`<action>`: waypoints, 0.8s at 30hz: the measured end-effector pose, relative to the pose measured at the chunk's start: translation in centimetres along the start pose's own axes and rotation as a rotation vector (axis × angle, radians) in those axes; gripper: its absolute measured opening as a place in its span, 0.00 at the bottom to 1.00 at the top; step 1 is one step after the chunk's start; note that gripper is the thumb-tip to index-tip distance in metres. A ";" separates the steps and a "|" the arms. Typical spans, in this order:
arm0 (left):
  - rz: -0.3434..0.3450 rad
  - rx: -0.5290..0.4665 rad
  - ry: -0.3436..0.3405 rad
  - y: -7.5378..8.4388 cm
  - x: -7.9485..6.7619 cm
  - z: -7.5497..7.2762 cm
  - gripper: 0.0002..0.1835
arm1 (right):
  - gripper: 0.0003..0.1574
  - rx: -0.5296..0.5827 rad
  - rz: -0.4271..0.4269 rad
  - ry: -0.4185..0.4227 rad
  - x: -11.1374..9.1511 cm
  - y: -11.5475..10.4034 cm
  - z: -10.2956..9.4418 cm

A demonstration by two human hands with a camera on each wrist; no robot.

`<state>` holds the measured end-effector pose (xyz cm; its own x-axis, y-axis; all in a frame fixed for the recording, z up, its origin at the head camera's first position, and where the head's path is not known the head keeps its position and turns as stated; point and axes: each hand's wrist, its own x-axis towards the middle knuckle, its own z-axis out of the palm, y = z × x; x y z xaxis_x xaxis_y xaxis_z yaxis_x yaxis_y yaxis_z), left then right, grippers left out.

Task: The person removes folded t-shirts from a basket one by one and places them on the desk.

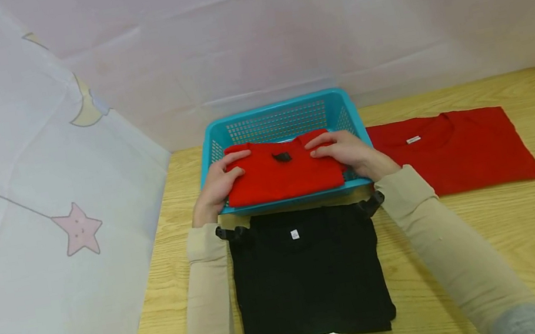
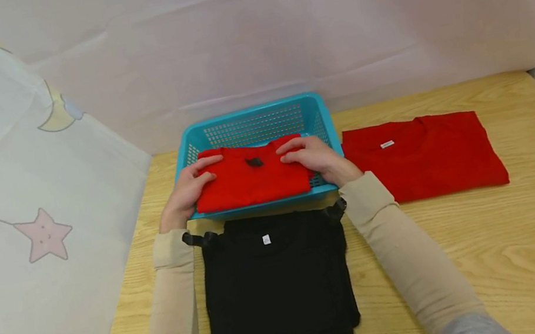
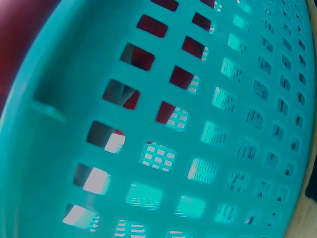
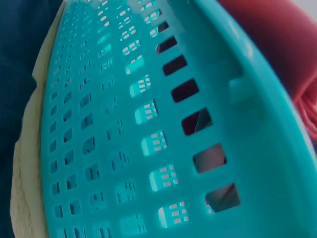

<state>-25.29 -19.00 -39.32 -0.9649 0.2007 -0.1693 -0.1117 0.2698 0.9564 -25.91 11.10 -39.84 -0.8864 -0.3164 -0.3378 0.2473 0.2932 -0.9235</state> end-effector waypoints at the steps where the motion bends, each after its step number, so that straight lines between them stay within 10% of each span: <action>1: 0.005 0.000 -0.004 0.0 0.0 0.0 0.22 | 0.26 0.008 -0.004 0.008 -0.1 -0.1 0.0; 24: 0.080 -0.080 -0.051 1.0 -1.4 0.6 0.26 | 0.30 0.116 -0.121 -0.033 -2.0 -0.7 -0.7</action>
<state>-23.91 -18.44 -38.28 -0.9583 0.2670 -0.1015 -0.0552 0.1756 0.9829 -24.57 12.13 -38.39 -0.8996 -0.3731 -0.2269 0.1850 0.1452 -0.9720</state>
